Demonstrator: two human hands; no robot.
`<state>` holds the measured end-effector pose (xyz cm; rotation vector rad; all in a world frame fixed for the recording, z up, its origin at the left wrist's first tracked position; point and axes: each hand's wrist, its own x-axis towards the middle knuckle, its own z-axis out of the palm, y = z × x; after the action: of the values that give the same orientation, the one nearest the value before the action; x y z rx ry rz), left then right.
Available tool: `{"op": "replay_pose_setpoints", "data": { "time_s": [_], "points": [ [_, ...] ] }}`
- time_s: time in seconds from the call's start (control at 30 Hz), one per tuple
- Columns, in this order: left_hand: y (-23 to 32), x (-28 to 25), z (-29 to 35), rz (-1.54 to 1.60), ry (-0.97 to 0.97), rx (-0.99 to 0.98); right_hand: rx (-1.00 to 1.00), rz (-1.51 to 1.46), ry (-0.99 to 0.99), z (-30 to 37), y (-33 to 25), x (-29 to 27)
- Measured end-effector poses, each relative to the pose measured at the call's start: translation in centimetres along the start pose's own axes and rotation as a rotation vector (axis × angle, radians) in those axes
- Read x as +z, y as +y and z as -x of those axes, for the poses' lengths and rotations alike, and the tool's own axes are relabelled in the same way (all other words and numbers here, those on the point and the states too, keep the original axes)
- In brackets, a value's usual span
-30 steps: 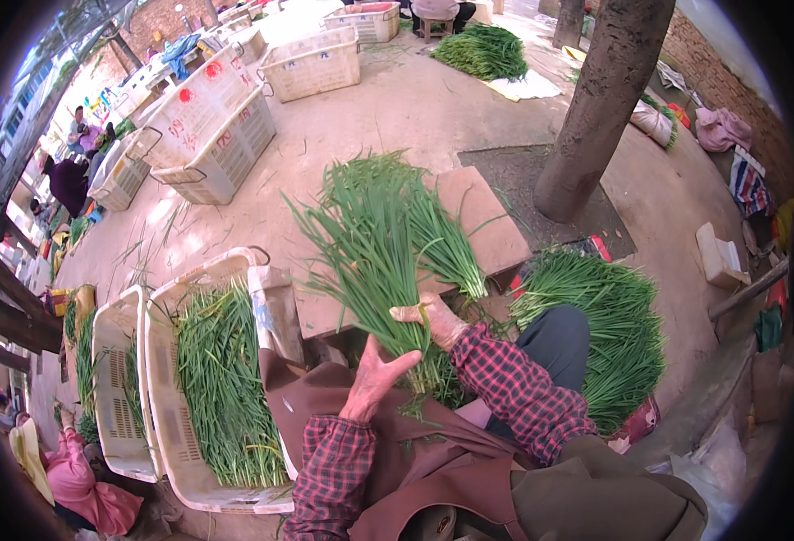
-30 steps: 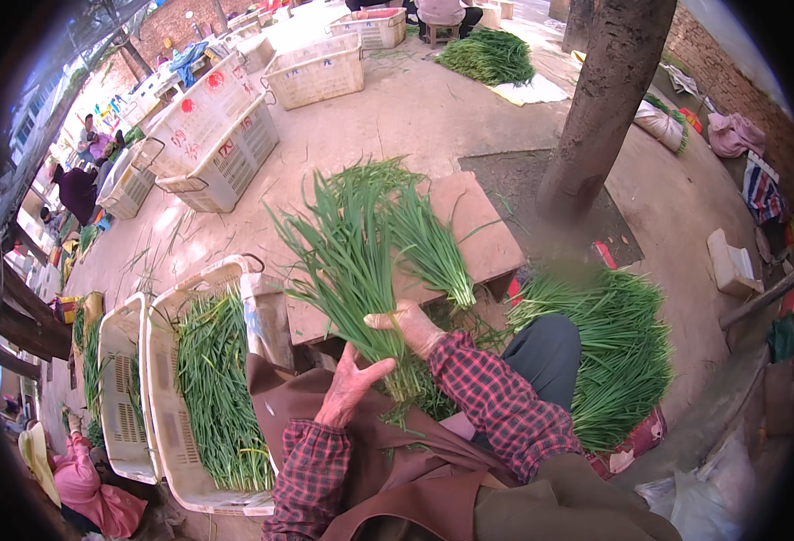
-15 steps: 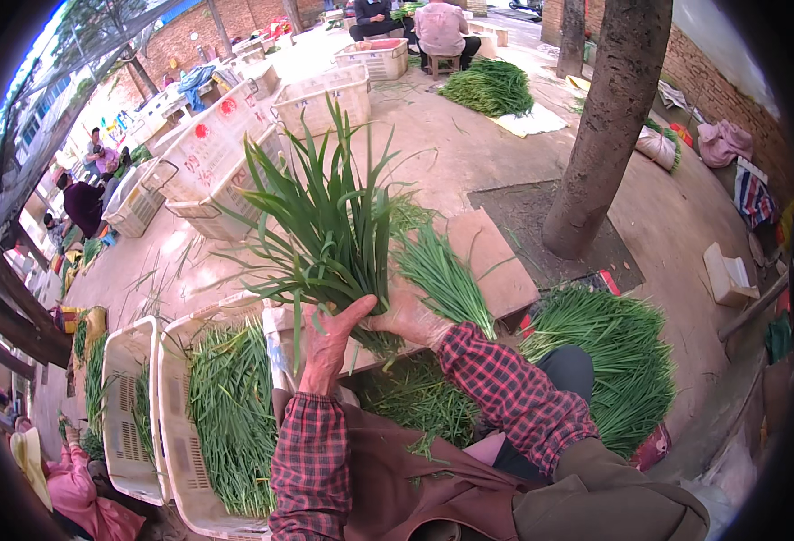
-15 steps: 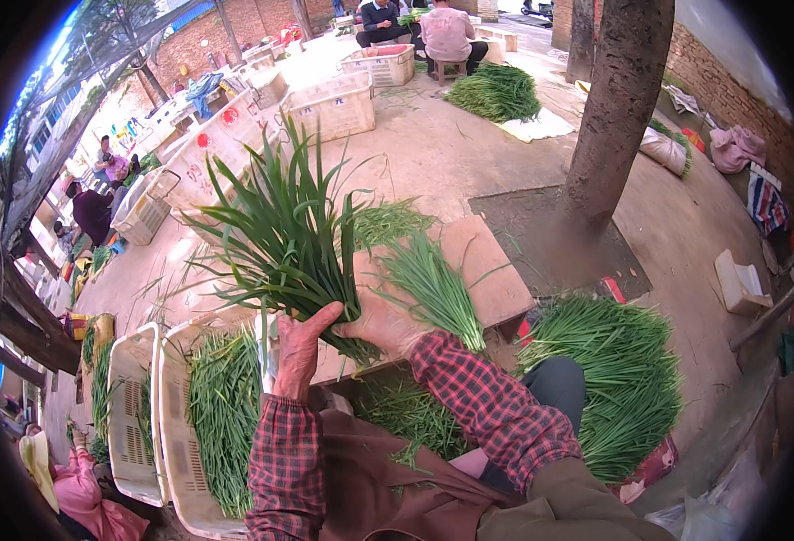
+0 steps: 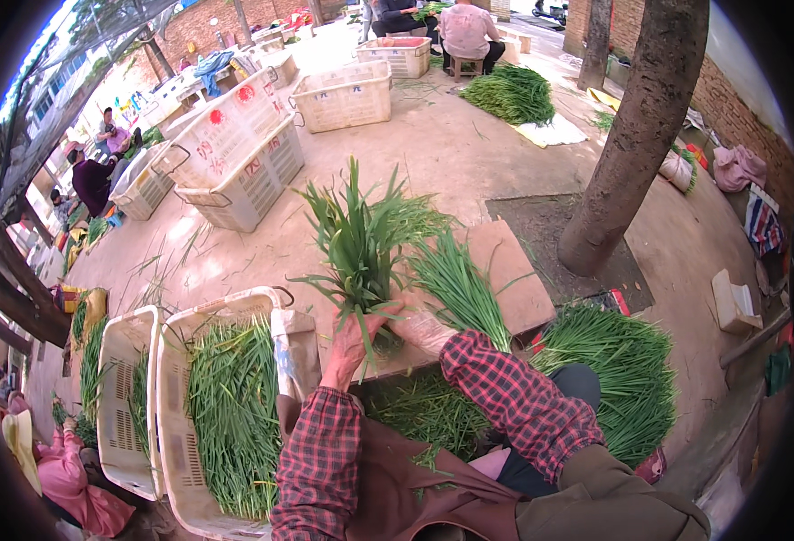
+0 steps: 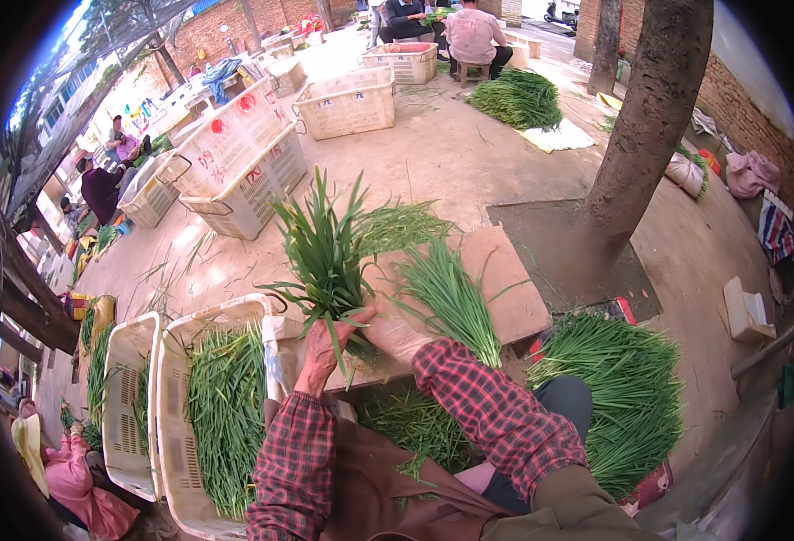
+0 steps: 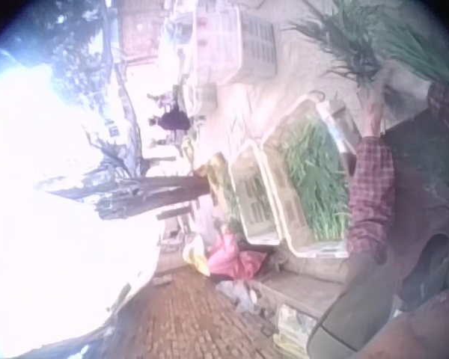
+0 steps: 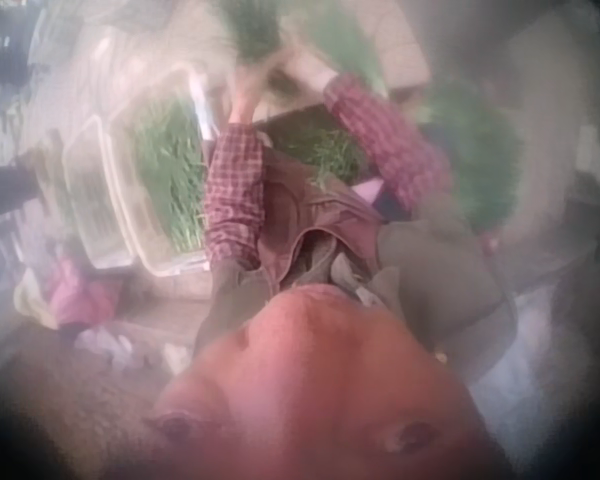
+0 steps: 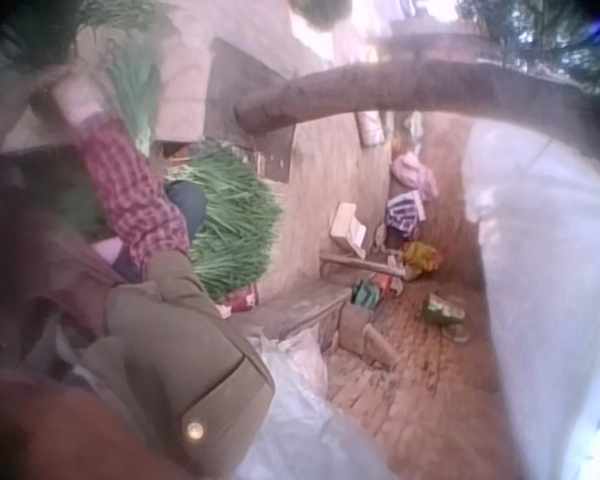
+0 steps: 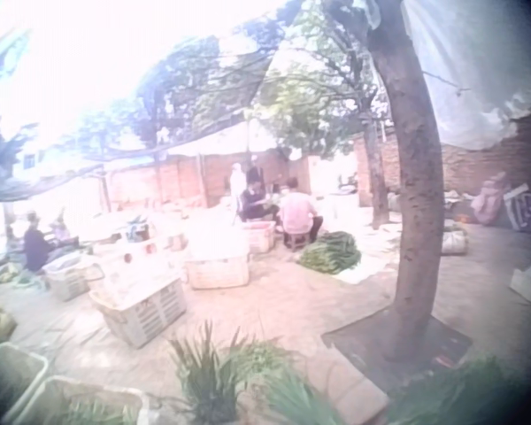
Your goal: The person is cleaning bunches of green chives by hand, stripping away damaged outer leaves and sorting them into piles.
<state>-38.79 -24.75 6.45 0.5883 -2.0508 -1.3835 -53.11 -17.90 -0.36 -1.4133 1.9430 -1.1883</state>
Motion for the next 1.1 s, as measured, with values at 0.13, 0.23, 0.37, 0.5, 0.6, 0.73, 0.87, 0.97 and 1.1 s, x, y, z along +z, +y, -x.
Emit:
{"op": "replay_pose_setpoints", "data": {
  "time_s": [0.13,0.23,0.37,0.5,0.6,0.73,0.87,0.97,1.1],
  "points": [
    [2.4,-0.6,0.8,-0.102,0.106,-0.070,-0.019,0.138,-0.010,1.7,-4.6,-0.1],
    [-1.7,-1.4,1.0,0.470,0.304,0.028,-0.149,0.104,-0.017,3.4,-9.9,-1.7],
    [2.2,-1.9,1.7,0.085,0.494,0.048,-0.093,-0.285,0.041,6.4,-5.4,-3.2],
    [3.7,-6.0,2.8,0.512,0.565,-0.169,0.146,-0.651,0.231,11.3,1.1,-4.3],
    [5.6,-6.7,4.2,0.839,0.594,-0.248,0.325,-0.777,0.072,15.8,2.9,-1.5],
    [3.4,-7.7,6.7,1.014,0.519,-0.365,0.398,-1.046,-0.059,17.9,0.4,1.3],
    [3.3,-7.2,9.5,0.872,0.497,-0.381,0.519,-1.050,0.049,18.8,0.1,0.4],
    [4.5,-6.7,11.3,0.738,0.425,-0.446,0.531,-1.034,0.118,18.5,0.6,-0.2],
    [3.4,-6.5,13.6,0.671,0.359,-0.541,0.498,-1.052,0.191,19.1,-0.2,-1.4]
  ]
}}
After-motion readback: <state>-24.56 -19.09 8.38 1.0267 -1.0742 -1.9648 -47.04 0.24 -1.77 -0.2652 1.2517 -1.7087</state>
